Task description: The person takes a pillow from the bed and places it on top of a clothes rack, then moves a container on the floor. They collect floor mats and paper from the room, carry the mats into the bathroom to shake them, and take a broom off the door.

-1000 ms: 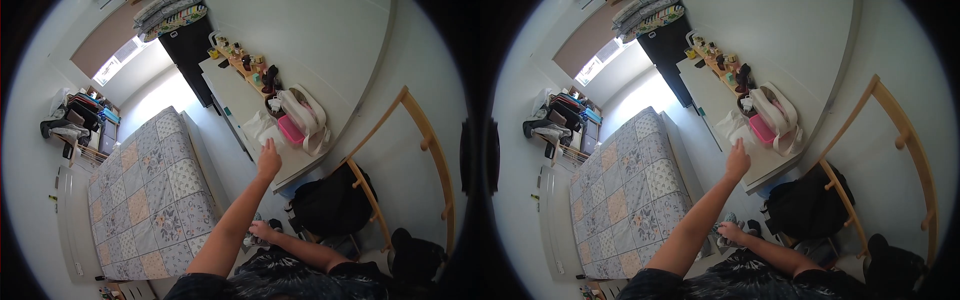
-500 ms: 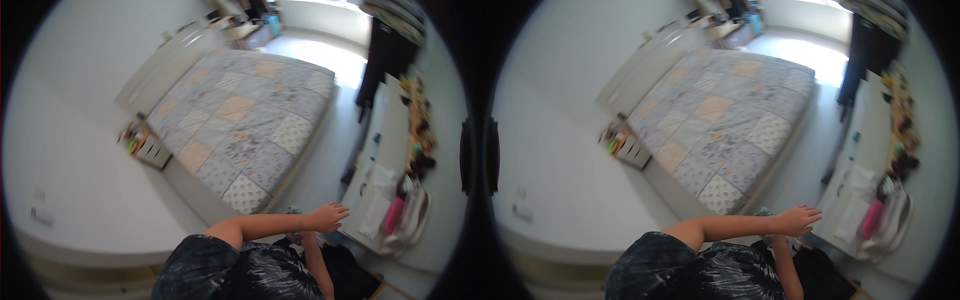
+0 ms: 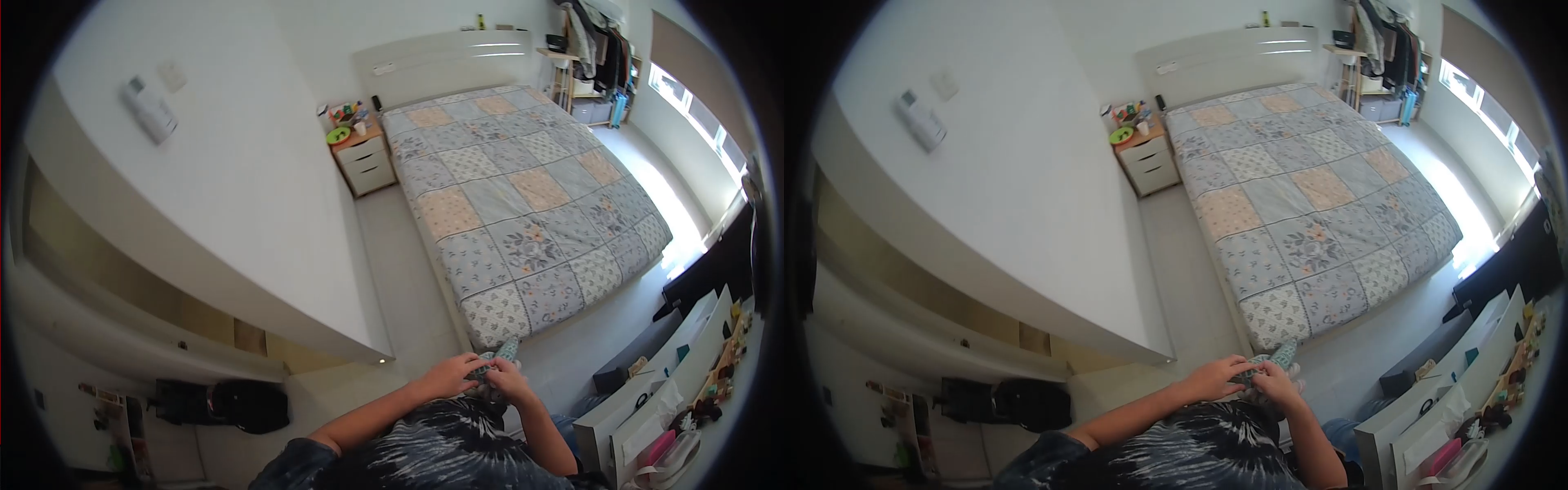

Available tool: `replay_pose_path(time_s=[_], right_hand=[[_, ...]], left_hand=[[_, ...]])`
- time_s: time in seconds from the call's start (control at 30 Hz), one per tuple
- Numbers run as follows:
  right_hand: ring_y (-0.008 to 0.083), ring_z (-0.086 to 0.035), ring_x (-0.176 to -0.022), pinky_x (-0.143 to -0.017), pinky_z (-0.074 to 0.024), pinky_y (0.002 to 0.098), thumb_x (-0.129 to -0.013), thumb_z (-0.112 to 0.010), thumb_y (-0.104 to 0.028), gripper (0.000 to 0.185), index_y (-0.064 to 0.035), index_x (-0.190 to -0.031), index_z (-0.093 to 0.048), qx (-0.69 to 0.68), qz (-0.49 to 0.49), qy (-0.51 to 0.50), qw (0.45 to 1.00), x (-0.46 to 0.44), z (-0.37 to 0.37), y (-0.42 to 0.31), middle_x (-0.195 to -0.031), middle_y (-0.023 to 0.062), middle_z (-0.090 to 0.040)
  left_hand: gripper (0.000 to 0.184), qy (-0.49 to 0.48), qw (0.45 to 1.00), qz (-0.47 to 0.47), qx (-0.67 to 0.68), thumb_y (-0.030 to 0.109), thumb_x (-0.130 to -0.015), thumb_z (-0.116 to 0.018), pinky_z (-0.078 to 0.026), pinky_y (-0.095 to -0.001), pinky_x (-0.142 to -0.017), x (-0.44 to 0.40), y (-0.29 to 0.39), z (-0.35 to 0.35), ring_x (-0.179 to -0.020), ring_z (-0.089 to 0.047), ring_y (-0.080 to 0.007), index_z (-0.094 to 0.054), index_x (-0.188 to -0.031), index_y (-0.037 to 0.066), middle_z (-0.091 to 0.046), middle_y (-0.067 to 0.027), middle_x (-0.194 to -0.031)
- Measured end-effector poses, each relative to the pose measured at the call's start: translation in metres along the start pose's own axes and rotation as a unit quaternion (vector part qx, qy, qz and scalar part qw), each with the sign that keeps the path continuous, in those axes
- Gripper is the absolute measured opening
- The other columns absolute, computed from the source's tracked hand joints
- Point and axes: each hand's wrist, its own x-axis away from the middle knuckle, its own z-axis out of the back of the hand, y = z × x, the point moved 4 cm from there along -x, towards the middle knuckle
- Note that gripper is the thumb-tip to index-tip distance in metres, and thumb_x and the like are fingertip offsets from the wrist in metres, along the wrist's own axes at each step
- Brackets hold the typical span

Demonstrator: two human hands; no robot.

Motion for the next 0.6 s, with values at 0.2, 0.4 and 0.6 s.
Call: replay_pose_path(time_s=[0.2, 0.4, 0.6], right_hand=[[0.0069, -0.052, -0.076, -0.066, -0.0430, 0.0233, -0.082, -0.060, -0.010, 0.019, -0.0005, -0.098, -0.061, 0.112, 0.028, -0.214, 0.970, -0.055, -0.144, -0.044, -0.085, -0.0005, -0.059], [0.0067, -0.053, -0.079, -0.069, -0.0421, 0.0212, -0.085, -0.062, -0.015, 0.022, -0.0030, -0.103, -0.060, 0.169, -0.020, -0.405, 0.898, -0.089, -0.278, -0.065, -0.088, -0.0007, -0.060], [0.0085, -0.055, -0.082, -0.069, -0.0455, 0.0242, -0.085, -0.064, -0.019, 0.029, -0.0038, -0.108, -0.058, 0.227, 0.003, -0.519, 0.824, -0.080, -0.407, -0.100, -0.091, 0.0026, -0.061]], left_hand=[[0.042, 0.172, 0.973, 0.154, -0.022, 0.025, -0.082, -0.067, -0.046, -0.0413, -0.085, 0.124, -0.063, 0.060, -0.100, -0.056, -0.0343, -0.057, -0.119, 0.009, -0.059, -0.0145, -0.106], [0.022, 0.269, 0.922, 0.279, -0.015, 0.024, -0.087, -0.061, -0.049, -0.0409, -0.075, 0.240, -0.096, 0.111, -0.086, -0.060, -0.0331, -0.063, -0.101, 0.007, -0.062, -0.0128, -0.091], [0.018, 0.429, 0.808, 0.386, -0.121, 0.023, -0.087, -0.060, -0.048, -0.0429, -0.067, 0.334, -0.079, 0.155, -0.081, -0.061, -0.0338, -0.059, -0.086, 0.005, -0.063, -0.0133, -0.083]])
